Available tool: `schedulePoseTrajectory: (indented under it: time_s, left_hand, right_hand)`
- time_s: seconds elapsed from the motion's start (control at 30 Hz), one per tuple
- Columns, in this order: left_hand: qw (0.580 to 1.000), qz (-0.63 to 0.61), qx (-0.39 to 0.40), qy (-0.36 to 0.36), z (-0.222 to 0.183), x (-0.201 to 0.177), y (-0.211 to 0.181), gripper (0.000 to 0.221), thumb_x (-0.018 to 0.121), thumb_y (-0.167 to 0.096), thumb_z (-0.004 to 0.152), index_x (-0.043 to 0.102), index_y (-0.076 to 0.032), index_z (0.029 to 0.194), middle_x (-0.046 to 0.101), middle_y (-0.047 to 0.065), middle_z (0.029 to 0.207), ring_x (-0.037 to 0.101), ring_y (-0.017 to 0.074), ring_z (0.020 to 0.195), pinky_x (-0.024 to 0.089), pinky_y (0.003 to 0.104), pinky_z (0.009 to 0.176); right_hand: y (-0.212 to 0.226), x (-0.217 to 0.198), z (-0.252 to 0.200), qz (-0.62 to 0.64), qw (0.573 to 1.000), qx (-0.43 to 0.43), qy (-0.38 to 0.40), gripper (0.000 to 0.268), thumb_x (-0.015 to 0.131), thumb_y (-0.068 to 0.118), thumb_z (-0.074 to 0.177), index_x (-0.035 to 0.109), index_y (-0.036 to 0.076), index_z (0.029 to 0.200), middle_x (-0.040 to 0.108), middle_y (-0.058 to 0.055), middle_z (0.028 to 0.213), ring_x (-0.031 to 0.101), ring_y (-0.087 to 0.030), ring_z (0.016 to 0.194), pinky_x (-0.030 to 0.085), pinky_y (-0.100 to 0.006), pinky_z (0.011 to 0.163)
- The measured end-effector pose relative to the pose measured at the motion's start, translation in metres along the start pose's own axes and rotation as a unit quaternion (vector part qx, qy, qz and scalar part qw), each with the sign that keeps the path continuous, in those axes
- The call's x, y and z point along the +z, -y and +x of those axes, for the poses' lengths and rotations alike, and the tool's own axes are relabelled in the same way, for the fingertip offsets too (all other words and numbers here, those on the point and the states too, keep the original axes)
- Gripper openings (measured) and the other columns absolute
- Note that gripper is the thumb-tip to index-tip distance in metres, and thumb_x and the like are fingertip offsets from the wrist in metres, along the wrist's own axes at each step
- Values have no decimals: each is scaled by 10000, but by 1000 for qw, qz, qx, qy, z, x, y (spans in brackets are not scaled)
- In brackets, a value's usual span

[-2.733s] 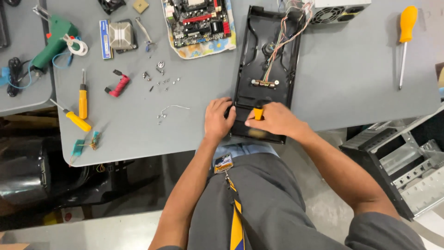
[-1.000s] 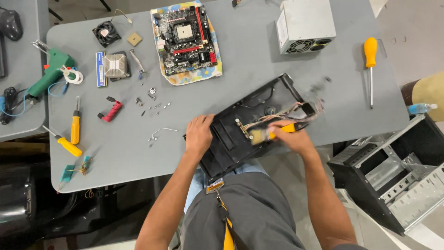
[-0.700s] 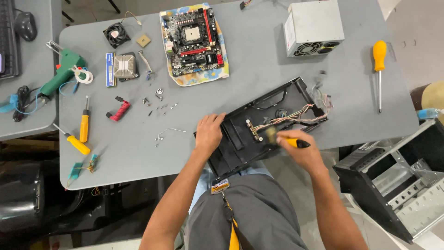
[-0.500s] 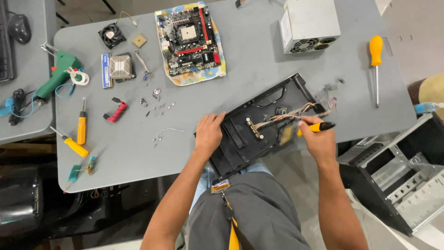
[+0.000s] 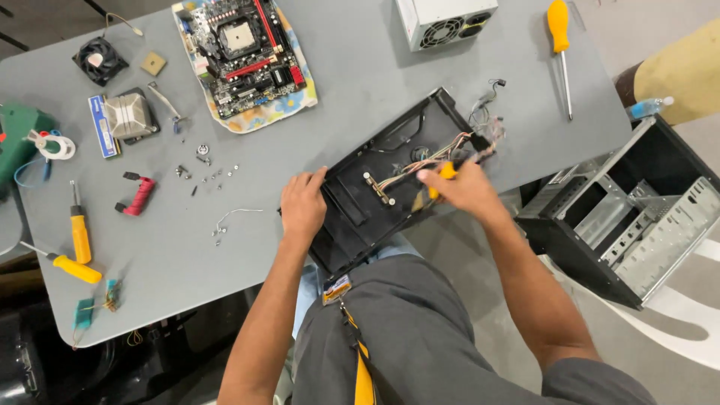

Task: The person cleans a computer case front panel with a brush and organizes small screws on a repair workbench.

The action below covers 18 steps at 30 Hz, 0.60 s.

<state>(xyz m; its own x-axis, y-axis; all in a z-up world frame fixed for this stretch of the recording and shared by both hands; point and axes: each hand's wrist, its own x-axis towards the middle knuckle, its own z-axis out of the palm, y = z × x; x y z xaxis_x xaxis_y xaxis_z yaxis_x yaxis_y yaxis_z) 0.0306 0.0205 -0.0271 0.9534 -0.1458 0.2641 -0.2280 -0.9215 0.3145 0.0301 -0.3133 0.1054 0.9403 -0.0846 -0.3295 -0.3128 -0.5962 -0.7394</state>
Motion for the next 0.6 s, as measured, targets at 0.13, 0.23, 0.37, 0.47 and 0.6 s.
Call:
schedulePoseTrajectory:
  time_s: [0.13, 0.23, 0.37, 0.47, 0.6]
  left_hand:
    - [1000, 5, 5, 14, -3, -5, -3, 385, 525, -58, 1007, 621, -257, 1322, 598, -9, 1000, 592, 191, 928, 467, 332, 780]
    - [1000, 1, -1, 4, -1, -3, -3, 382, 545, -67, 990, 622, -247, 1317, 607, 3, 1007, 598, 207, 954, 483, 349, 800]
    - [1000, 16, 11, -15, 1, 0, -4, 374, 542, -96, 958, 631, -247, 1288, 602, 0, 982, 603, 216, 946, 494, 363, 778]
    - [999, 25, 8, -31, -3, 9, 0, 368, 535, -121, 935, 650, -269, 1252, 606, -13, 963, 611, 217, 937, 504, 372, 770]
    - [999, 25, 11, -45, -5, 29, 5, 407, 518, -125, 915, 637, -288, 1269, 592, -19, 963, 606, 208, 948, 496, 363, 769]
  right_hand:
    - [-17, 9, 23, -60, 994, -72, -62, 428, 785, 423, 899, 753, 2, 828, 705, -251, 742, 704, -469, 829, 521, -528, 735]
    - [8, 18, 7, -175, 964, -134, -147, 377, 802, 474, 919, 769, 119, 797, 709, -154, 696, 723, -387, 797, 556, -467, 725]
    - [24, 44, -8, -19, 996, -26, 86, 427, 825, 438, 809, 745, 19, 827, 724, -189, 750, 737, -335, 780, 591, -418, 702]
    - [39, 43, -9, -24, 992, 3, 127, 480, 825, 430, 809, 725, -40, 798, 711, -222, 714, 737, -350, 752, 574, -445, 689]
    - [2, 46, 11, -344, 937, -64, 3, 647, 584, 761, 913, 740, 144, 801, 733, -123, 705, 763, -319, 812, 587, -414, 737]
